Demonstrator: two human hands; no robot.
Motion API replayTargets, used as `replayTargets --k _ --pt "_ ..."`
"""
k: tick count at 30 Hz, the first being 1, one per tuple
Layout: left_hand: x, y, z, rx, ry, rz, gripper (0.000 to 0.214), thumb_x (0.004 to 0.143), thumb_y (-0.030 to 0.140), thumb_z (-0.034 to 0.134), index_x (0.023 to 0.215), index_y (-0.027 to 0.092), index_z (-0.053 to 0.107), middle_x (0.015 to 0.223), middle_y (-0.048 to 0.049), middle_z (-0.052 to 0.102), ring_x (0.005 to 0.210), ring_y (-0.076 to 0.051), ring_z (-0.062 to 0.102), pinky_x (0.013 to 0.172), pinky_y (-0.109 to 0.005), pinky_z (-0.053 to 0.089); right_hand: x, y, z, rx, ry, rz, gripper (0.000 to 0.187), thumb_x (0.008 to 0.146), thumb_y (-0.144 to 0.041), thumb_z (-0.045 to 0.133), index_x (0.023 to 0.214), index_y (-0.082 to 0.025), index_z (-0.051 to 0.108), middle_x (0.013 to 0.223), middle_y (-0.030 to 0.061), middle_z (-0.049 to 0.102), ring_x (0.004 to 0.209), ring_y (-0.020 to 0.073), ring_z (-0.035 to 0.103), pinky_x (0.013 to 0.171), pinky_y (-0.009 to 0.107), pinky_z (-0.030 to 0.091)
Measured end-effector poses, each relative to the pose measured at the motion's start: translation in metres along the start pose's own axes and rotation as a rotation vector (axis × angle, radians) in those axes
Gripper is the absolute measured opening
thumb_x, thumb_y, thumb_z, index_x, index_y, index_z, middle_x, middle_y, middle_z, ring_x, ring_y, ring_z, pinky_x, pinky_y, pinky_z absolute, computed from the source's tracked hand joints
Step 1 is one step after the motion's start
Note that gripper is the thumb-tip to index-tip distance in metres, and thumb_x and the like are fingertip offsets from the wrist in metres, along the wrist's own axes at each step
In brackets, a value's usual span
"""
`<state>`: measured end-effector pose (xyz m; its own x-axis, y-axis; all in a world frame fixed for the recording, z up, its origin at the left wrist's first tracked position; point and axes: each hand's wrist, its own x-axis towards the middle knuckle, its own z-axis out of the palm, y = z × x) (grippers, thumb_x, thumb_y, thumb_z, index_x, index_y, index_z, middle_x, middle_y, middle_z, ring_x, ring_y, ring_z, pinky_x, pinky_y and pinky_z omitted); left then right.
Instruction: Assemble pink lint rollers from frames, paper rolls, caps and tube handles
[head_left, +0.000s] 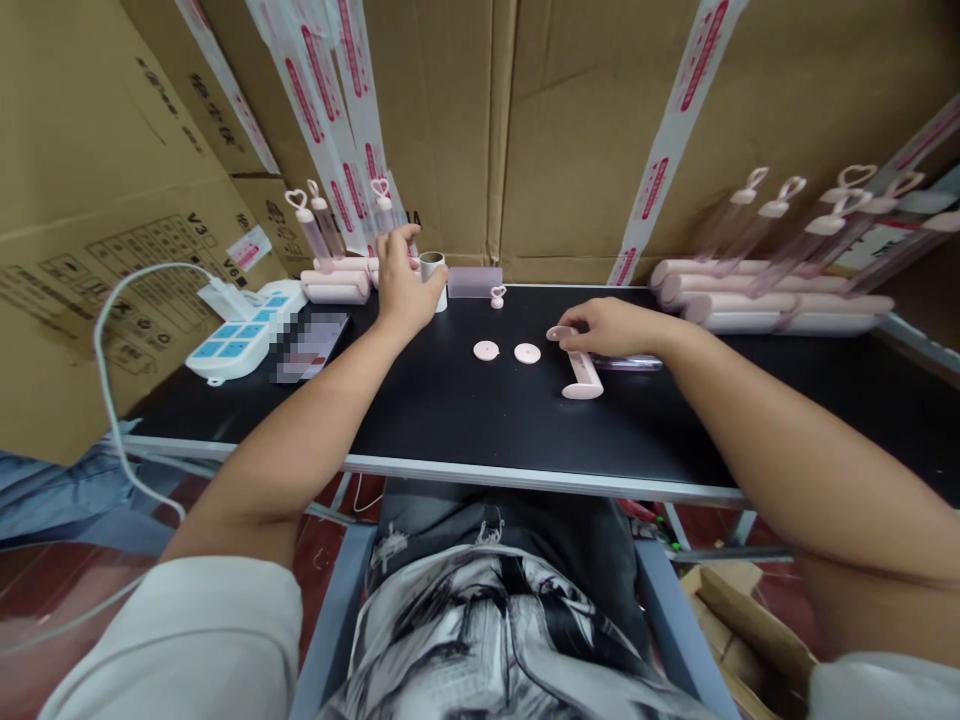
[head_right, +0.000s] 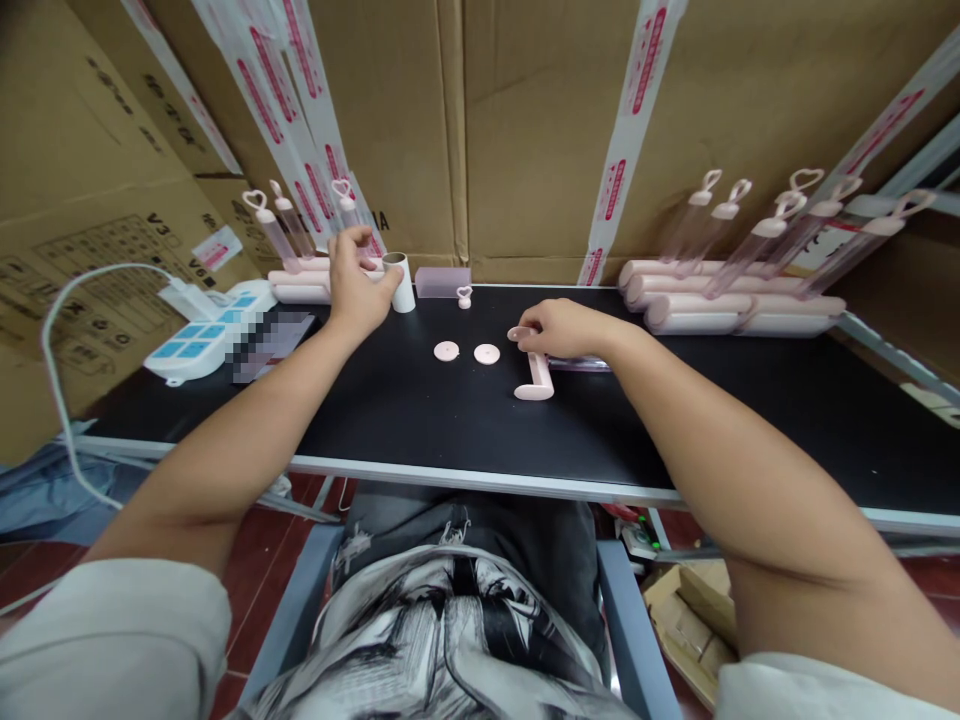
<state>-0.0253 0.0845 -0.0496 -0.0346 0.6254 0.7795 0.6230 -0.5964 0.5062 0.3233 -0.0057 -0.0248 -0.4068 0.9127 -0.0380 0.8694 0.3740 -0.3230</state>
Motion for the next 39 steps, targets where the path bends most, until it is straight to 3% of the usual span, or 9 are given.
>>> replayTargets --k 6,8,11,13,16,25,30,36,39 --pt "-0.023 0.062 -0.002 -0.217 -0.183 -0.116 0.028 0.090 0.017 0.073 0.116 0.018 0.064 0.100 -0.0029 0.067 0.075 -0.012 0.062 0.080 -0.030 0.057 -0.001 -0.004 -0.002 0.226 0.261 -0.100 0.034 0.090 -0.056 0.073 0.082 -0.024 0.078 0.077 0.0036 0.077 0.072 0.0227 0.067 0.070 0.037 0.048" --pt "-0.034 0.085 -0.003 -0.334 -0.375 -0.192 0.012 0.095 0.025 0.071 0.103 0.017 0.066 0.086 -0.0010 0.065 0.066 -0.010 0.060 0.068 -0.026 0.054 -0.004 -0.014 0.000 0.368 0.429 -0.159 0.035 0.090 -0.058 0.073 0.084 -0.024 0.078 0.078 0.0040 0.076 0.070 0.0219 0.066 0.066 0.037 0.049" --pt "-0.051 0.115 -0.004 -0.498 -0.809 -0.398 0.028 0.103 0.044 0.064 0.101 0.016 0.066 0.088 -0.0044 0.069 0.060 -0.012 0.065 0.053 -0.024 0.050 -0.011 -0.035 0.009 0.450 0.715 -0.241 0.034 0.092 -0.058 0.072 0.087 -0.025 0.076 0.079 0.0044 0.075 0.069 0.0214 0.064 0.064 0.036 0.049" --pt "-0.062 0.129 -0.003 -0.647 -1.000 -0.491 0.036 0.105 0.053 0.060 0.110 0.018 0.065 0.096 -0.0073 0.072 0.069 -0.016 0.072 0.056 -0.026 0.056 -0.015 -0.050 0.016 0.391 0.877 -0.288 0.032 0.095 -0.056 0.070 0.088 -0.026 0.076 0.080 0.0046 0.074 0.071 0.0215 0.064 0.066 0.038 0.050" --pt "-0.072 0.139 -0.001 -0.877 -1.099 -0.553 0.041 0.103 0.058 0.062 0.116 0.019 0.064 0.094 -0.0077 0.075 0.082 -0.020 0.078 0.071 -0.032 0.063 -0.023 -0.067 0.022 0.293 1.022 -0.304 0.032 0.099 -0.055 0.065 0.089 -0.026 0.075 0.084 0.0066 0.073 0.076 0.0235 0.065 0.073 0.041 0.053" --pt "-0.062 0.123 -0.007 -1.159 -1.018 -0.562 0.056 0.088 0.057 0.084 0.124 0.019 0.067 0.093 -0.0085 0.080 0.083 -0.024 0.082 0.077 -0.038 0.067 -0.022 -0.058 0.021 0.377 0.654 -0.283 0.078 0.097 -0.086 0.042 0.141 -0.025 0.065 0.121 0.0137 0.074 0.100 0.0309 0.071 0.087 0.043 0.056" --pt "-0.051 0.115 -0.019 -1.197 -1.003 -0.507 0.049 0.091 0.052 0.083 0.121 0.017 0.068 0.084 -0.0070 0.080 0.081 -0.022 0.082 0.075 -0.034 0.066 -0.018 -0.049 0.013 0.191 0.381 -0.388 0.076 0.098 -0.086 0.039 0.113 -0.022 0.077 0.099 0.0111 0.079 0.088 0.0275 0.071 0.083 0.038 0.051" --pt "-0.051 0.109 -0.023 -1.298 -1.267 -0.592 0.062 0.090 0.051 0.084 0.141 0.028 0.057 0.115 -0.0135 0.083 0.102 -0.034 0.084 0.092 -0.052 0.067 -0.018 -0.051 0.012 0.116 0.356 -0.466 0.068 0.102 -0.081 0.036 0.094 -0.022 0.069 0.086 0.0100 0.073 0.075 0.0238 0.063 0.075 0.036 0.046" --pt "-0.053 0.109 -0.022 -1.329 -1.270 -0.574 0.054 0.091 0.049 0.083 0.135 0.027 0.060 0.109 -0.0112 0.084 0.098 -0.031 0.084 0.092 -0.049 0.066 -0.020 -0.052 0.011 0.134 0.319 -0.499 0.063 0.103 -0.079 0.037 0.093 -0.022 0.065 0.085 0.0086 0.071 0.074 0.0222 0.062 0.073 0.034 0.044"
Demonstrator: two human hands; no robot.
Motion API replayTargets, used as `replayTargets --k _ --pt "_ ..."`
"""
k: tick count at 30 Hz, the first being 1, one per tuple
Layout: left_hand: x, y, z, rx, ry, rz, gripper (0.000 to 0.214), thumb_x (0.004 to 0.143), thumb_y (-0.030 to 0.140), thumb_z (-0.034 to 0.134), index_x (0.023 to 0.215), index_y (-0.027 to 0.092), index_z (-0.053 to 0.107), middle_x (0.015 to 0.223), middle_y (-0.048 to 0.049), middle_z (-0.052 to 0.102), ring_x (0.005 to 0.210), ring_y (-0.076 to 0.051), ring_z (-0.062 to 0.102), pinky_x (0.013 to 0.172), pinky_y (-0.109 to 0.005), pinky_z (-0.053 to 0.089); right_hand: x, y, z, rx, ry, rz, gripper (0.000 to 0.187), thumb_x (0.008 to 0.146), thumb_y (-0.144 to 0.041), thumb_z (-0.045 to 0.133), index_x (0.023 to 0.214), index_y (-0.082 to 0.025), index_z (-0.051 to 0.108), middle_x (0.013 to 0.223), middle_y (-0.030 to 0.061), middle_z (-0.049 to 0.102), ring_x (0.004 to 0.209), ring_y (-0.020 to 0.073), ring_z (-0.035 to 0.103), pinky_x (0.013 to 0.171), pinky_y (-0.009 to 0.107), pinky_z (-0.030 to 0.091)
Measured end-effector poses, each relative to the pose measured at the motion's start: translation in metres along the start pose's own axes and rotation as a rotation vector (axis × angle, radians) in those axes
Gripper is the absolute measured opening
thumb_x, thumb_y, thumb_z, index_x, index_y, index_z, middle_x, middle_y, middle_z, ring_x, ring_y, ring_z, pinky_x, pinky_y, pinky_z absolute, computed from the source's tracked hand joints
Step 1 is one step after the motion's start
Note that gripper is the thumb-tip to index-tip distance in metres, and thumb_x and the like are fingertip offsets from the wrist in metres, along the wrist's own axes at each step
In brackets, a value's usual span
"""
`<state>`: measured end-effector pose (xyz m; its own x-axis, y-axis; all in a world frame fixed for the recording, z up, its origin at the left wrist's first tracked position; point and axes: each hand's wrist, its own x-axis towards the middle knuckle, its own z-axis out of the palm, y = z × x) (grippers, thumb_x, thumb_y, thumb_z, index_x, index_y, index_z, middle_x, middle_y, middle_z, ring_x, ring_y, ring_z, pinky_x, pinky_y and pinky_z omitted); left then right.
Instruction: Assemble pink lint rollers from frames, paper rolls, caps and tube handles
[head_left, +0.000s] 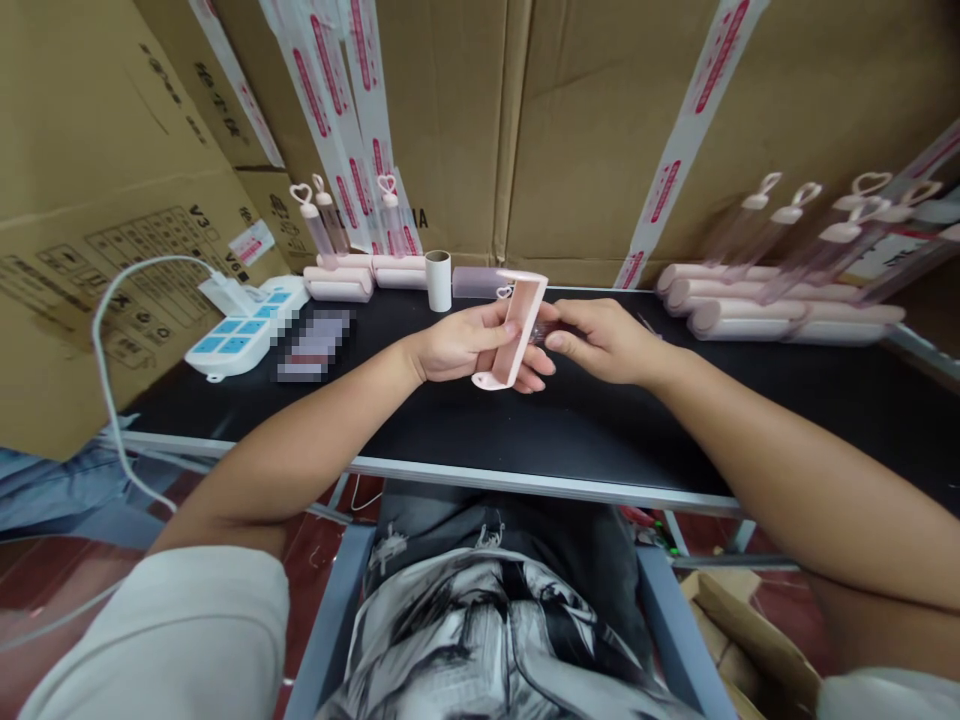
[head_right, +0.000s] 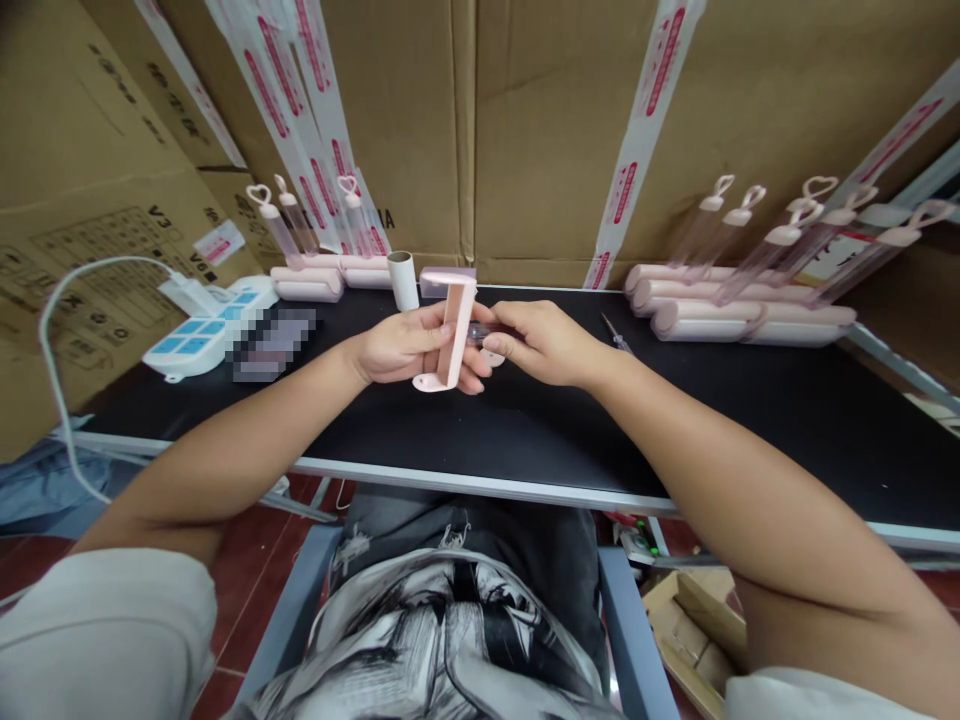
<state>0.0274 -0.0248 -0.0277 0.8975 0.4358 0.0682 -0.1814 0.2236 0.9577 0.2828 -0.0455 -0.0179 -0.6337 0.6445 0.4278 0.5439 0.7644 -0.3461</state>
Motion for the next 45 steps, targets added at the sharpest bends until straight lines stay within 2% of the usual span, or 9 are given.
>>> replayTargets --k 5,13,20,24,28,32,38,42,45 --pt "0.002 -0.003 0.004 0.113 0.022 0.051 0.047 0.090 0.055 0.083 0.116 0.020 0.065 0.088 -0.0070 0.081 0.080 -0.023 0.083 0.078 -0.036 0.067 -0.001 -0.006 -0.004 0.015 -0.100 -0.051 0.056 0.106 -0.073 0.039 0.096 -0.023 0.063 0.082 0.0051 0.070 0.069 0.0191 0.059 0.071 0.031 0.042" --pt "0.004 0.000 0.011 0.203 0.099 0.132 0.053 0.086 0.062 0.084 0.111 0.020 0.063 0.081 -0.0020 0.077 0.071 -0.017 0.077 0.075 -0.035 0.067 -0.001 -0.010 -0.008 -0.064 -0.073 -0.027 0.052 0.107 -0.069 0.039 0.095 -0.023 0.062 0.080 0.0055 0.069 0.066 0.0201 0.058 0.069 0.032 0.037" --pt "0.010 0.002 0.011 0.259 0.194 0.201 0.057 0.086 0.065 0.082 0.114 0.020 0.059 0.071 0.0027 0.069 0.061 -0.014 0.071 0.068 -0.032 0.065 0.002 -0.026 -0.012 -0.250 -0.039 0.155 0.048 0.106 -0.064 0.039 0.092 -0.023 0.061 0.075 0.0078 0.067 0.063 0.0228 0.056 0.063 0.035 0.028" --pt "0.003 0.014 0.008 0.282 0.271 0.247 0.060 0.083 0.067 0.085 0.113 0.021 0.059 0.068 0.0045 0.065 0.053 -0.012 0.064 0.060 -0.029 0.061 0.000 -0.009 -0.022 -0.344 -0.049 0.293 0.046 0.105 -0.061 0.045 0.089 -0.023 0.066 0.076 0.0095 0.069 0.068 0.0256 0.061 0.065 0.036 0.030" --pt "-0.008 0.030 0.003 0.318 0.321 0.232 0.055 0.088 0.064 0.081 0.117 0.023 0.059 0.068 0.0048 0.062 0.054 -0.015 0.066 0.056 -0.032 0.059 -0.002 0.018 -0.028 -0.186 0.053 0.278 0.052 0.107 -0.065 0.041 0.092 -0.022 0.068 0.080 0.0066 0.071 0.076 0.0246 0.063 0.072 0.036 0.039" --pt "-0.010 0.035 -0.006 0.382 0.469 0.260 0.047 0.097 0.060 0.072 0.122 0.023 0.059 0.074 0.0032 0.063 0.057 -0.014 0.066 0.056 -0.030 0.056 -0.003 0.031 -0.022 -0.122 0.073 0.324 0.055 0.106 -0.070 0.043 0.093 -0.022 0.068 0.079 0.0048 0.071 0.074 0.0228 0.061 0.072 0.035 0.041" --pt "-0.008 0.036 -0.020 0.447 0.557 0.260 0.042 0.101 0.057 0.067 0.123 0.022 0.057 0.075 0.0031 0.065 0.056 -0.012 0.064 0.058 -0.027 0.055 -0.002 0.035 -0.013 -0.119 0.019 0.393 0.041 0.099 -0.061 0.058 0.097 -0.021 0.070 0.081 0.0049 0.074 0.071 0.0214 0.062 0.070 0.034 0.040" --pt "-0.006 0.030 -0.033 0.622 0.651 0.251 0.043 0.101 0.059 0.066 0.121 0.024 0.051 0.078 0.0021 0.068 0.059 -0.013 0.064 0.061 -0.027 0.053 -0.002 0.037 -0.012 -0.113 -0.012 0.415 0.037 0.096 -0.058 0.062 0.094 -0.022 0.071 0.078 0.0042 0.074 0.070 0.0212 0.063 0.068 0.034 0.040" --pt "-0.004 0.021 -0.041 0.887 0.729 0.174 0.031 0.105 0.050 0.063 0.116 0.023 0.050 0.082 0.0000 0.070 0.063 -0.013 0.064 0.066 -0.028 0.051 -0.002 0.038 -0.012 -0.107 -0.024 0.425 0.037 0.095 -0.058 0.062 0.089 -0.022 0.070 0.078 0.0043 0.075 0.069 0.0208 0.063 0.067 0.034 0.040"
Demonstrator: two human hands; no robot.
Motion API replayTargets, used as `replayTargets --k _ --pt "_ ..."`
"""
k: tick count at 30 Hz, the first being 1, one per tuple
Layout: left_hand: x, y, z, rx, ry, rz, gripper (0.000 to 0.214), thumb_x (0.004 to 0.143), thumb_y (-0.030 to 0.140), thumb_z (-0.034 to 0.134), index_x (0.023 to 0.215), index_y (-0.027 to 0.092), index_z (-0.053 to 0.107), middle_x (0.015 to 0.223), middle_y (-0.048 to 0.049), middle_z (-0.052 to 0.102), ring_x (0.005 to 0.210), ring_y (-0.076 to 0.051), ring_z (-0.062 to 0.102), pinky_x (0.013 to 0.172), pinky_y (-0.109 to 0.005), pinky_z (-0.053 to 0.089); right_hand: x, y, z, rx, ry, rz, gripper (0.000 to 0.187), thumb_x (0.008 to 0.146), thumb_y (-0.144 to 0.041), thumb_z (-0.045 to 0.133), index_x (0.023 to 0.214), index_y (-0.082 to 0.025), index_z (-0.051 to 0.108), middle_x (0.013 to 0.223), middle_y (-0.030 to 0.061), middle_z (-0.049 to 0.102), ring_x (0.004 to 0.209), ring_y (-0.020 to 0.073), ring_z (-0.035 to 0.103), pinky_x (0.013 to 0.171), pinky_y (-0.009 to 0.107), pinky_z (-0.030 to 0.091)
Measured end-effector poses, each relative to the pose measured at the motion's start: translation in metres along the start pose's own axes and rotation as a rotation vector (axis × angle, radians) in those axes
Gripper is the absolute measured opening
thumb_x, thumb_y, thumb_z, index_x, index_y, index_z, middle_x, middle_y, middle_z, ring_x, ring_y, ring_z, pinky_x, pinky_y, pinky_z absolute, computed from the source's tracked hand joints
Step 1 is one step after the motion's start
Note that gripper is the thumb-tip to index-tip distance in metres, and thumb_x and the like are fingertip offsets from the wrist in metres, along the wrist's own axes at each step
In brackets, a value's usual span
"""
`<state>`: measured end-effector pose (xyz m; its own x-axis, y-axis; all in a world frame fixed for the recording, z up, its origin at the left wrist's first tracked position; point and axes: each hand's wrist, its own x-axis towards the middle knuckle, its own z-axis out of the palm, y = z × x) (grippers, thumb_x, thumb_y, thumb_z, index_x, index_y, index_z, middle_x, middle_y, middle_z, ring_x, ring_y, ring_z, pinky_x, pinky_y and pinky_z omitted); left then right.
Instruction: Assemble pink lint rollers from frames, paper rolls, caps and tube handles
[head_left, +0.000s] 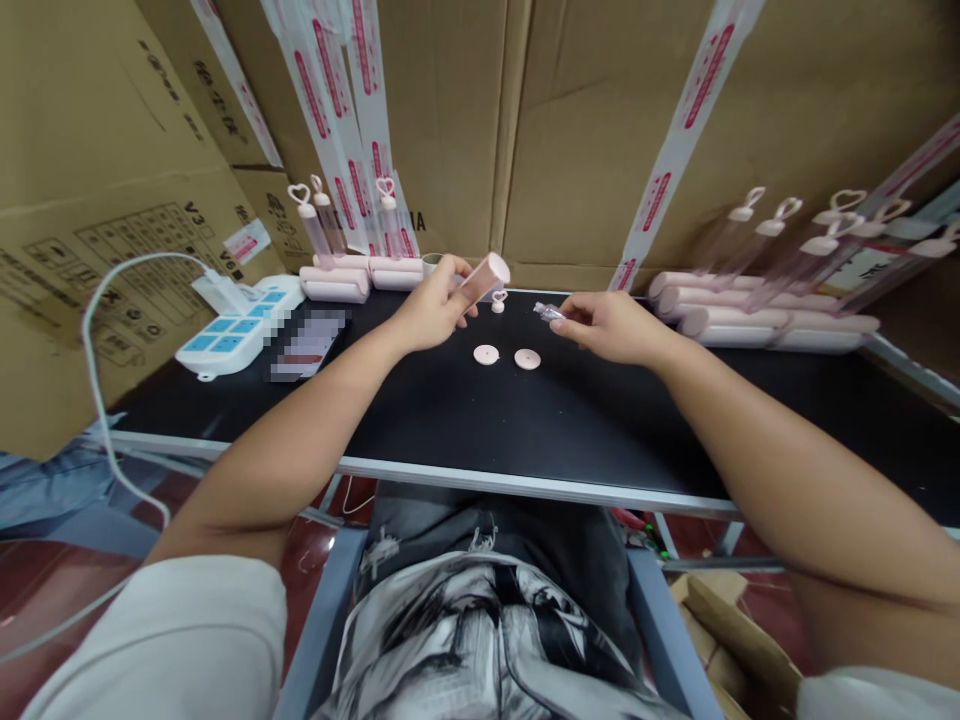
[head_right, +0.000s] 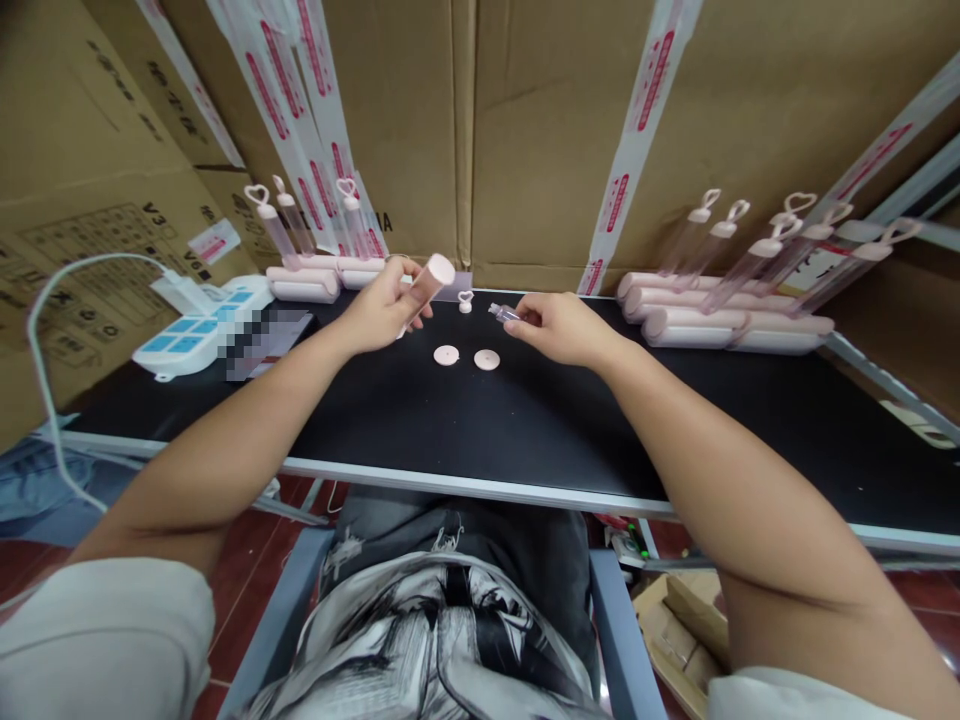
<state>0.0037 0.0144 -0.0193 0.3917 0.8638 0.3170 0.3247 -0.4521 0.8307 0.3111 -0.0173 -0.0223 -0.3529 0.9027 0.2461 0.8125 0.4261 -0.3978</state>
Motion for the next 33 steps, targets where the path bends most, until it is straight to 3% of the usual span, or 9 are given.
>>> replayTargets --k 4,7,11,16,22,27,33 --pt "-0.001 -0.008 0.006 0.452 0.004 0.000 0.010 0.106 0.025 0.055 0.114 0.022 0.058 0.096 -0.0063 0.074 0.081 -0.021 0.067 0.079 -0.036 0.050 0.002 0.002 0.003 -0.019 -0.015 0.020 0.034 0.093 -0.055 0.063 0.086 -0.022 0.068 0.080 0.0045 0.075 0.070 0.0204 0.064 0.068 0.034 0.040" --pt "0.000 -0.011 0.011 0.704 -0.002 0.006 0.019 0.101 0.017 0.056 0.116 0.020 0.067 0.113 -0.0119 0.074 0.103 -0.028 0.068 0.091 -0.042 0.050 0.003 0.004 0.005 -0.021 -0.030 0.040 0.033 0.093 -0.054 0.064 0.087 -0.022 0.069 0.080 0.0043 0.075 0.071 0.0204 0.065 0.068 0.033 0.041" --pt "0.004 -0.019 0.017 0.916 0.009 0.012 0.025 0.100 0.019 0.058 0.115 0.020 0.078 0.129 -0.0151 0.070 0.124 -0.035 0.060 0.104 -0.050 0.045 0.004 0.005 0.006 -0.020 -0.037 0.046 0.032 0.093 -0.052 0.065 0.087 -0.021 0.070 0.080 0.0044 0.075 0.072 0.0207 0.066 0.069 0.033 0.041" --pt "0.010 -0.032 0.024 0.977 0.029 -0.035 0.028 0.101 0.025 0.061 0.118 0.025 0.083 0.128 -0.0144 0.069 0.126 -0.037 0.056 0.104 -0.052 0.043 0.005 0.004 0.007 -0.061 -0.079 0.055 0.029 0.092 -0.050 0.066 0.090 -0.021 0.072 0.086 0.0050 0.078 0.074 0.0212 0.068 0.071 0.033 0.044" --pt "0.015 -0.037 0.019 1.022 0.070 -0.027 0.031 0.101 0.029 0.063 0.124 0.024 0.082 0.128 -0.0156 0.069 0.126 -0.036 0.057 0.102 -0.050 0.044 0.003 -0.001 0.006 -0.043 -0.143 0.123 0.030 0.094 -0.050 0.066 0.089 -0.021 0.072 0.071 0.0010 0.074 0.061 0.0186 0.068 0.067 0.032 0.045" --pt "0.017 -0.037 0.011 1.091 0.094 -0.058 0.026 0.102 0.032 0.060 0.109 0.020 0.083 0.118 -0.0165 0.071 0.118 -0.035 0.061 0.096 -0.048 0.045 0.004 0.001 0.006 -0.095 -0.156 0.147 0.028 0.094 -0.048 0.067 0.089 -0.022 0.074 0.074 0.0022 0.077 0.069 0.0200 0.071 0.069 0.032 0.045" --pt "0.018 -0.040 0.011 1.040 0.080 -0.115 0.023 0.101 0.035 0.064 0.111 0.021 0.079 0.118 -0.0149 0.072 0.111 -0.033 0.066 0.087 -0.042 0.049 0.008 0.008 0.007 -0.207 -0.247 0.231 0.028 0.093 -0.050 0.069 0.089 -0.023 0.075 0.080 0.0036 0.079 0.077 0.0223 0.073 0.068 0.032 0.045"
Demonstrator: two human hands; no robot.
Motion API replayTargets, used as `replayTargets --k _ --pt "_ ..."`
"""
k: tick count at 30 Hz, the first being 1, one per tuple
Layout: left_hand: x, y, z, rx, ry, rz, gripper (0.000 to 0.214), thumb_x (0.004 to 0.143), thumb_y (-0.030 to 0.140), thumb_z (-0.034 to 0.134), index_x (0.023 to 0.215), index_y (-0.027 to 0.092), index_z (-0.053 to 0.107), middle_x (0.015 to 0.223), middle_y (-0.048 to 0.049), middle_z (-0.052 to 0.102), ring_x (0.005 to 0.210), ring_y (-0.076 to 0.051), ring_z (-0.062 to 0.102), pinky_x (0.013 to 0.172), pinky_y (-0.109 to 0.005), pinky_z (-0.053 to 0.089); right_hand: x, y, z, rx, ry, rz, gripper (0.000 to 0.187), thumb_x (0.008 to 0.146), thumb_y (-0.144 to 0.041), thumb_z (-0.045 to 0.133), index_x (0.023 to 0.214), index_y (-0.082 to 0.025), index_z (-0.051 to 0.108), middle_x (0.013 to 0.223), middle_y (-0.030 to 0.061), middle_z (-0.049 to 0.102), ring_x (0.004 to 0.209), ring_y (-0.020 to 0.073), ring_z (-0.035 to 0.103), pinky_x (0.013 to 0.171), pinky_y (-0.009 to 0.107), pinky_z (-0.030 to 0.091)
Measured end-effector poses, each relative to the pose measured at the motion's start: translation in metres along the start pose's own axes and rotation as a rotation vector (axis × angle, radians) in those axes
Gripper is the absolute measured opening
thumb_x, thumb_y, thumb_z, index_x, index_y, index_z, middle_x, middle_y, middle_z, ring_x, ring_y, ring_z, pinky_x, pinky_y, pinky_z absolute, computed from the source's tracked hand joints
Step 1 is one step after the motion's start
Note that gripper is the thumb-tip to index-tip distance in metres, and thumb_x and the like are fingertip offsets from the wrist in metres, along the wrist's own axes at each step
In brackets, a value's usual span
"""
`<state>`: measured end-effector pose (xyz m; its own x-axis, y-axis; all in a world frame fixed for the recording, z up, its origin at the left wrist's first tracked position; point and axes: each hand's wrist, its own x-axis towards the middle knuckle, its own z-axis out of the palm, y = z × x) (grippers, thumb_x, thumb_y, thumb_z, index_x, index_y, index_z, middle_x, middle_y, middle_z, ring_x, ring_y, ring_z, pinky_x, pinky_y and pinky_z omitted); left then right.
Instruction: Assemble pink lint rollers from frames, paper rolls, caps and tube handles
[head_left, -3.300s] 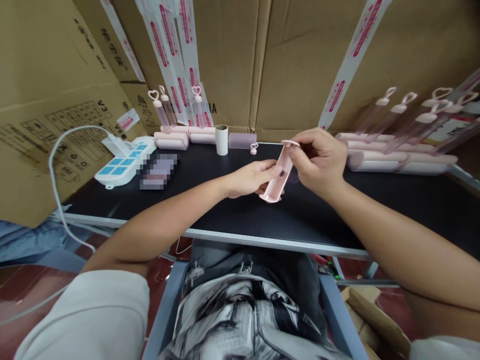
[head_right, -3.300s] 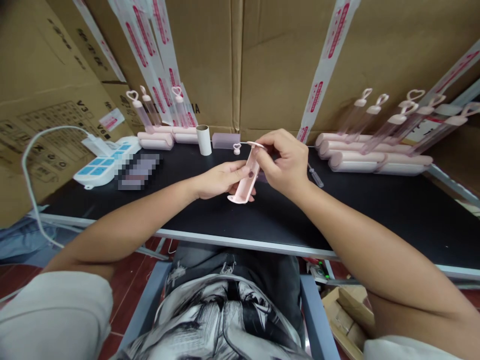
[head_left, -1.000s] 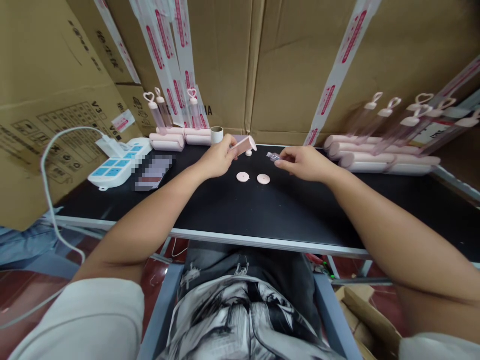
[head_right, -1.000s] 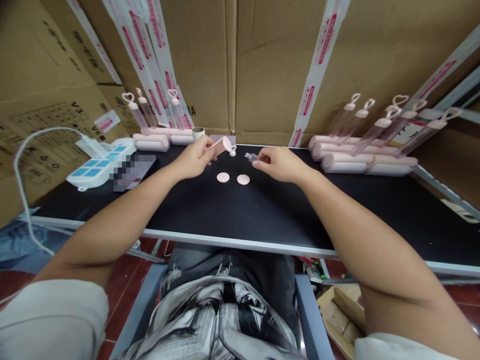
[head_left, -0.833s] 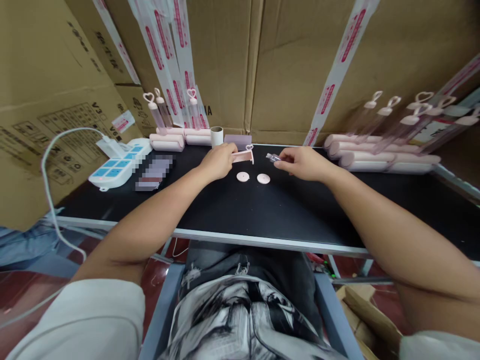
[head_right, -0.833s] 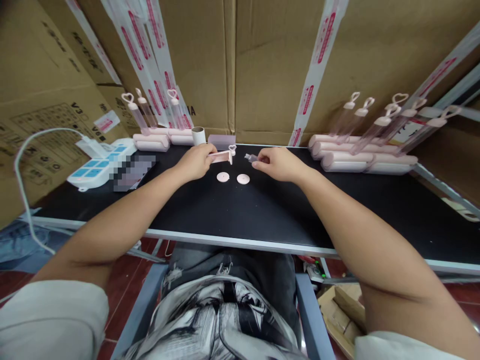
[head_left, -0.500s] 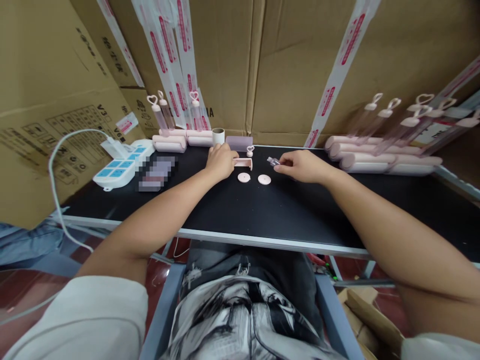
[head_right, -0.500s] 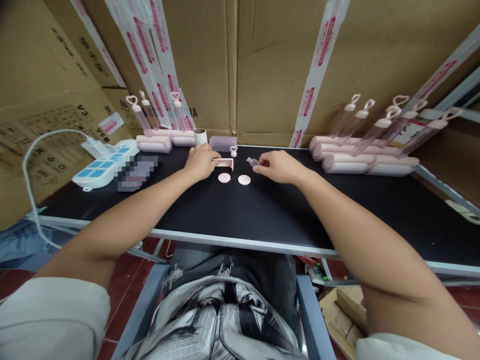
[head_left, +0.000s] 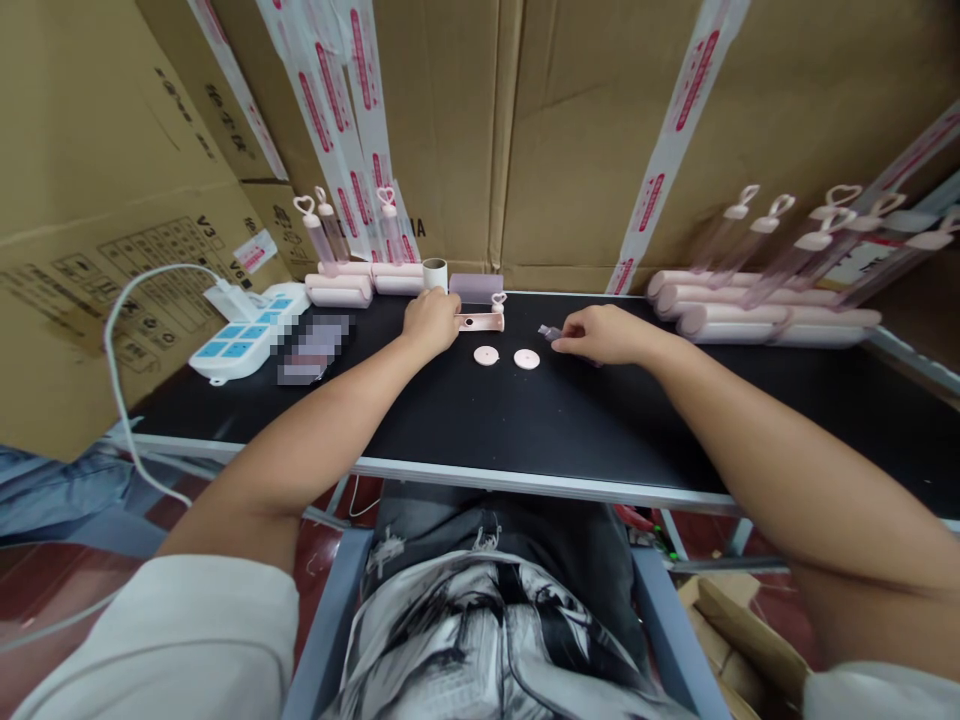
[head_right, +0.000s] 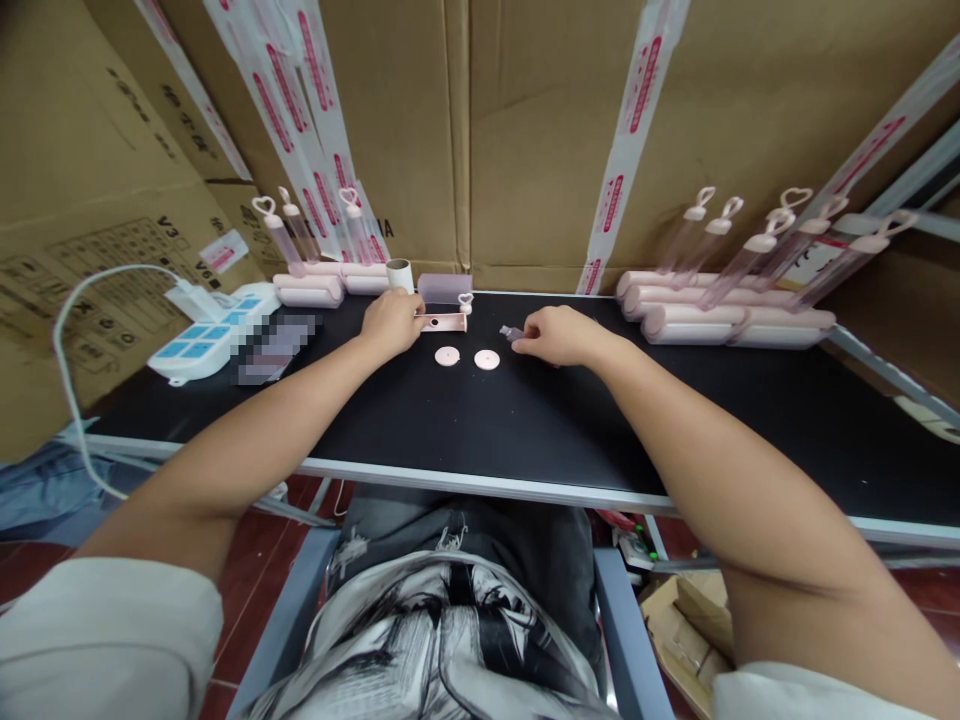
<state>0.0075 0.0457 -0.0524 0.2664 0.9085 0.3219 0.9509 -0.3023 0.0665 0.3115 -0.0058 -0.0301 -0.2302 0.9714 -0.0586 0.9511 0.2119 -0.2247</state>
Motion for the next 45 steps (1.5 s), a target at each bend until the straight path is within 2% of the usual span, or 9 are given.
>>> replayTargets --k 5,9,15,18,21,23,31,38,45 --pt "0.000 0.002 0.001 -0.135 -0.022 -0.035 0.025 0.098 0.041 0.068 0.109 0.020 0.077 0.119 -0.0141 0.071 0.106 -0.031 0.068 0.085 -0.040 0.052 0.003 0.004 0.000 -0.082 -0.027 0.014 0.027 0.091 -0.050 0.072 0.093 -0.023 0.077 0.093 0.0062 0.081 0.087 0.0256 0.073 0.071 0.033 0.046" --pt "-0.003 0.007 -0.004 -0.209 -0.053 0.092 0.020 0.099 0.029 0.063 0.109 0.019 0.077 0.117 -0.0121 0.073 0.105 -0.027 0.069 0.093 -0.039 0.052 0.004 0.006 0.000 -0.083 -0.002 -0.001 0.032 0.092 -0.051 0.070 0.103 -0.022 0.078 0.103 0.0090 0.081 0.094 0.0286 0.074 0.076 0.036 0.049" --pt "-0.009 0.013 -0.011 -0.174 -0.079 0.258 0.026 0.102 0.022 0.055 0.114 0.018 0.077 0.123 -0.0125 0.074 0.112 -0.026 0.069 0.100 -0.039 0.052 0.000 0.005 0.005 -0.024 0.125 -0.381 0.045 0.086 -0.054 0.077 0.118 -0.022 0.078 0.137 0.0146 0.070 0.128 0.0386 0.063 0.110 0.051 0.049" --pt "-0.010 0.010 -0.016 -0.124 -0.117 0.314 0.032 0.102 0.019 0.051 0.119 0.019 0.078 0.125 -0.0109 0.077 0.117 -0.027 0.070 0.102 -0.039 0.051 -0.003 -0.003 0.011 0.026 0.147 -0.445 0.053 0.081 -0.054 0.083 0.124 -0.025 0.076 0.148 0.0155 0.062 0.139 0.0434 0.054 0.116 0.060 0.044" --pt "-0.012 0.005 -0.023 -0.111 -0.199 0.400 0.032 0.102 0.021 0.053 0.123 0.020 0.077 0.125 -0.0083 0.079 0.116 -0.026 0.071 0.102 -0.037 0.051 -0.003 -0.010 0.017 0.088 0.201 -0.497 0.077 0.082 -0.054 0.084 0.150 -0.027 0.062 0.159 0.0170 0.053 0.146 0.0438 0.049 0.119 0.062 0.041" --pt "-0.015 0.003 -0.029 -0.118 -0.229 0.462 0.031 0.103 0.026 0.055 0.124 0.019 0.077 0.124 -0.0086 0.080 0.116 -0.025 0.071 0.102 -0.036 0.050 -0.002 -0.012 0.021 0.102 0.207 -0.513 0.081 0.085 -0.055 0.081 0.157 -0.027 0.056 0.163 0.0179 0.051 0.147 0.0438 0.048 0.119 0.063 0.041" --pt "-0.027 0.015 -0.043 -0.075 -0.290 0.533 0.032 0.094 0.047 0.071 0.114 0.025 0.083 0.111 -0.0061 0.077 0.097 -0.023 0.071 0.082 -0.032 0.045 0.009 -0.018 0.032 0.031 0.186 -0.536 0.040 0.097 -0.048 0.072 0.128 -0.023 0.079 0.144 0.0157 0.068 0.130 0.0385 0.061 0.109 0.054 0.048" --pt "-0.023 0.009 -0.033 -0.055 -0.267 0.475 0.030 0.098 0.042 0.064 0.114 0.026 0.083 0.115 -0.0072 0.072 0.094 -0.022 0.069 0.083 -0.032 0.045 0.014 -0.039 0.037 -0.076 0.249 -0.427 0.036 0.101 -0.049 0.069 0.116 -0.017 0.077 0.130 0.0159 0.075 0.113 0.0335 0.067 0.096 0.041 0.050" --pt "-0.019 0.005 -0.032 -0.059 -0.282 0.441 0.027 0.095 0.041 0.066 0.109 0.023 0.080 0.114 -0.0085 0.070 0.095 -0.023 0.068 0.086 -0.033 0.047 0.014 -0.052 0.041 -0.167 0.285 -0.367 0.040 0.107 -0.053 0.058 0.119 -0.017 0.072 0.128 0.0170 0.076 0.111 0.0348 0.068 0.089 0.042 0.048"
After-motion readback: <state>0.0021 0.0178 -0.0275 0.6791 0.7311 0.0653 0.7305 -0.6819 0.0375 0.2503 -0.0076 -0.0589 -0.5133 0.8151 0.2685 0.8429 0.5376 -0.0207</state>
